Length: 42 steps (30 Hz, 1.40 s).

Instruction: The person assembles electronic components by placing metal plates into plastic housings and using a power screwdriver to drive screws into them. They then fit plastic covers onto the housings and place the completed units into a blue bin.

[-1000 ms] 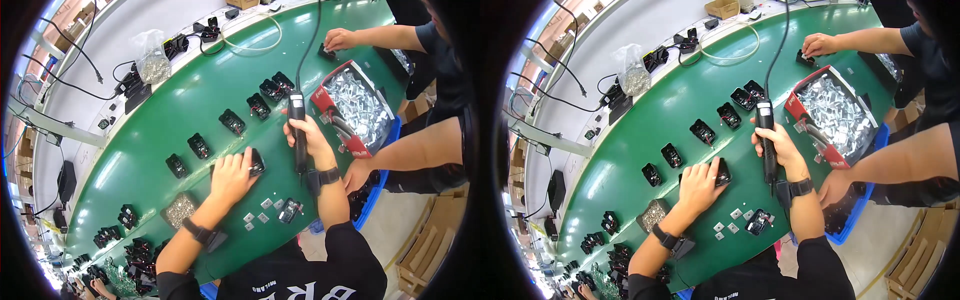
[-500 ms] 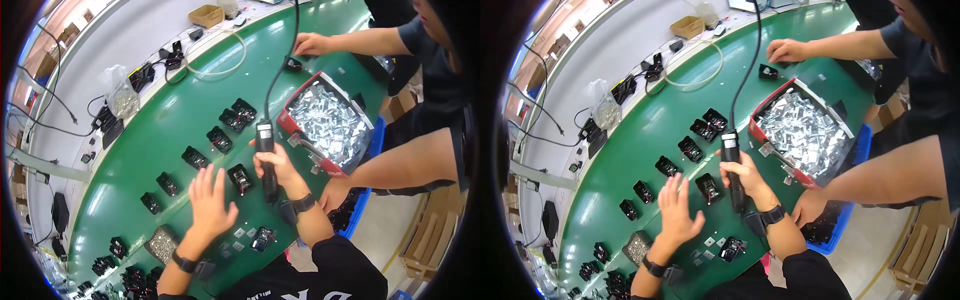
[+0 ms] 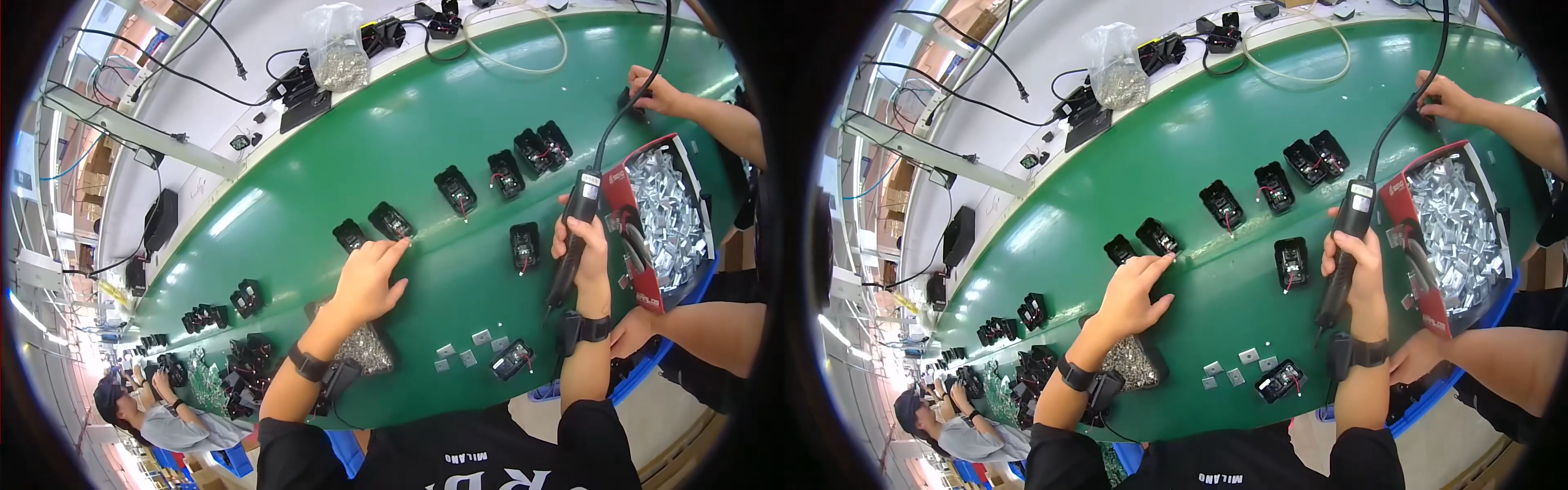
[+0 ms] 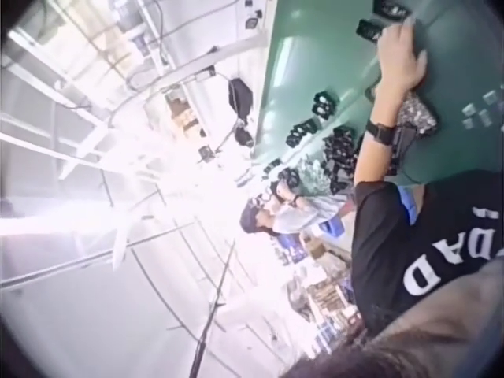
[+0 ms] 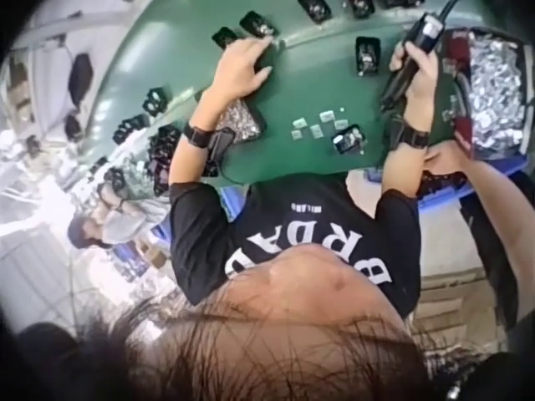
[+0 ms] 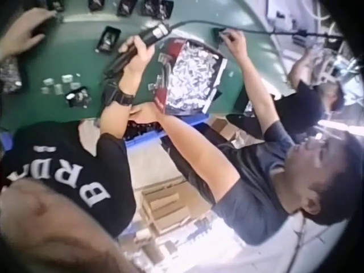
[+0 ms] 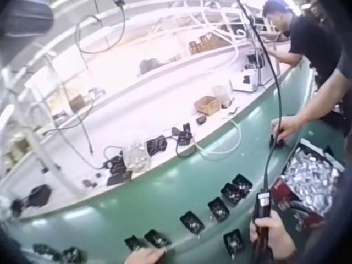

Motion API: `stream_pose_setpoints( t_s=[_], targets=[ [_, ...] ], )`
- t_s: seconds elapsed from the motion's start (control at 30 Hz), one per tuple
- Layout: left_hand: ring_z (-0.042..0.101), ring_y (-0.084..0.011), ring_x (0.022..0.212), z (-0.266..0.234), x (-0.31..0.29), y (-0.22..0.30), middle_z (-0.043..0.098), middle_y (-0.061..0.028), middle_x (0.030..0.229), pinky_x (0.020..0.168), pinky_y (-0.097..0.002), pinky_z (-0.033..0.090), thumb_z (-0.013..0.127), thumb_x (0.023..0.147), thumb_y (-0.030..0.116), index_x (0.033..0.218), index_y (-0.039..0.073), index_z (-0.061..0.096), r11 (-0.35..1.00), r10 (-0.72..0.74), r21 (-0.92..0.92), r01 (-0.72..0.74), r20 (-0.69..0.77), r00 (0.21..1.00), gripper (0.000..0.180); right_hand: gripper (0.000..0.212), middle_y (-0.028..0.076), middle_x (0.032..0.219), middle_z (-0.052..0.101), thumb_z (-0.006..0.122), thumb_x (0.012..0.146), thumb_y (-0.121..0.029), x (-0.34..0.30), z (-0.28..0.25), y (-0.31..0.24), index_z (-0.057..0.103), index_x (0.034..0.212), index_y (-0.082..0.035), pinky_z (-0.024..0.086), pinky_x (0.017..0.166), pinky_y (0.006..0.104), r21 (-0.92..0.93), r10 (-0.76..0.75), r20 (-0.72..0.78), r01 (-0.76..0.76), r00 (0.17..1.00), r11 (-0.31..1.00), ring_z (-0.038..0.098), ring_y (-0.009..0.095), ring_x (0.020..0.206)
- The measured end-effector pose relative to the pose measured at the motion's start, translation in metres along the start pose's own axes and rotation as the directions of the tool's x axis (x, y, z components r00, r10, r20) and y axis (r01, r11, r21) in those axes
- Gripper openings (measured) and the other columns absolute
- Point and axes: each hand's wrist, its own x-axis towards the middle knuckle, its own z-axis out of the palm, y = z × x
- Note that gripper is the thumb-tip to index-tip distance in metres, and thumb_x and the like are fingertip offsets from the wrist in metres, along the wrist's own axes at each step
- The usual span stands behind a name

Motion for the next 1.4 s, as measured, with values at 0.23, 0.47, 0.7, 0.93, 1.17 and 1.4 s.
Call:
stream_pose_setpoints(
  t_s=[0.23, 0.47, 0.7, 0.93, 1.17, 1.4],
  targets=[
    [0.061, -0.0295, 0.095, 0.009, -0.008, 0.002, 0.056, -0.0163, 0.12, 0.075, -0.0349, 0.052, 0.066, 0.07, -0.006, 0.123, 0.006, 0.061, 0.995, -0.02, -0.104, 0.0, -0.199, 0.98, 0.054, 0.047, 0.008, 0.072, 0.053, 0.059, 0.087, -0.019, 0.004, 0.003, 0.002, 0.046, 0.127, 0.001, 0.045, 0.048, 0.0286, 0.013, 0.011, 0.029, -0.012, 1.0, 1.0, 0.052, 0.015, 0.052],
    [0.053, -0.0343, 0.117, -0.013, -0.036, 0.017, 0.056, -0.0168, 0.129, 0.095, -0.0438, 0.041, 0.082, 0.061, 0.013, 0.12, 0.008, 0.063, 0.986, -0.152, 0.021, 0.163, -0.268, 0.951, 0.062, 0.05, 0.007, 0.072, 0.051, 0.06, 0.085, -0.021, 0.008, -0.009, -0.001, 0.046, 0.128, 0.0, 0.044, 0.049, 0.0273, -0.017, -0.02, 0.003, 0.02, 1.0, 1.0, 0.051, 0.014, 0.053],
    [0.061, -0.0268, 0.097, 0.013, -0.043, 0.011, 0.065, -0.0087, 0.101, 0.083, -0.0395, 0.043, 0.08, 0.066, 0.006, 0.106, 0.006, 0.065, 0.967, -0.087, 0.206, 0.149, -0.283, 0.955, 0.043, 0.047, 0.007, 0.072, 0.052, 0.059, 0.086, -0.019, 0.011, -0.011, 0.001, 0.047, 0.127, 0.0, 0.044, 0.05, 0.0277, 0.005, -0.005, 0.019, 0.005, 1.0, 1.0, 0.052, 0.015, 0.054],
    [0.061, -0.0314, 0.099, 0.014, -0.045, 0.053, 0.061, -0.0134, 0.111, 0.096, -0.0445, 0.042, 0.078, 0.063, 0.006, 0.118, 0.007, 0.064, 0.947, -0.261, -0.196, 0.254, -0.01, 0.965, 0.057, 0.046, 0.009, 0.072, 0.056, 0.061, 0.084, -0.016, 0.011, -0.006, 0.008, 0.049, 0.125, 0.002, 0.046, 0.049, 0.0282, 0.006, 0.024, 0.025, -0.024, 0.999, 1.0, 0.055, 0.015, 0.052],
    [0.058, -0.0286, 0.103, 0.002, -0.009, 0.043, 0.062, -0.0084, 0.114, 0.085, -0.0451, 0.043, 0.066, 0.061, 0.001, 0.116, 0.007, 0.063, 0.985, 0.078, 0.146, -0.09, 0.081, 0.994, 0.056, 0.046, 0.009, 0.071, 0.057, 0.062, 0.083, -0.017, 0.01, -0.009, 0.004, 0.05, 0.123, 0.002, 0.046, 0.048, 0.0276, 0.015, 0.025, 0.002, -0.025, 1.0, 1.0, 0.056, 0.016, 0.052],
    [0.062, -0.0295, 0.066, 0.045, 0.056, 0.068, 0.062, -0.0111, 0.082, 0.058, -0.0378, 0.049, 0.08, 0.072, 0.04, 0.094, 0.005, 0.066, 0.999, -0.033, -0.027, 0.031, -0.097, 0.995, 0.044, 0.044, 0.009, 0.071, 0.057, 0.061, 0.083, -0.016, 0.012, -0.01, 0.005, 0.05, 0.121, 0.002, 0.046, 0.048, 0.0281, -0.01, 0.036, 0.007, -0.036, 0.999, 0.999, 0.056, 0.016, 0.052]
  ],
)
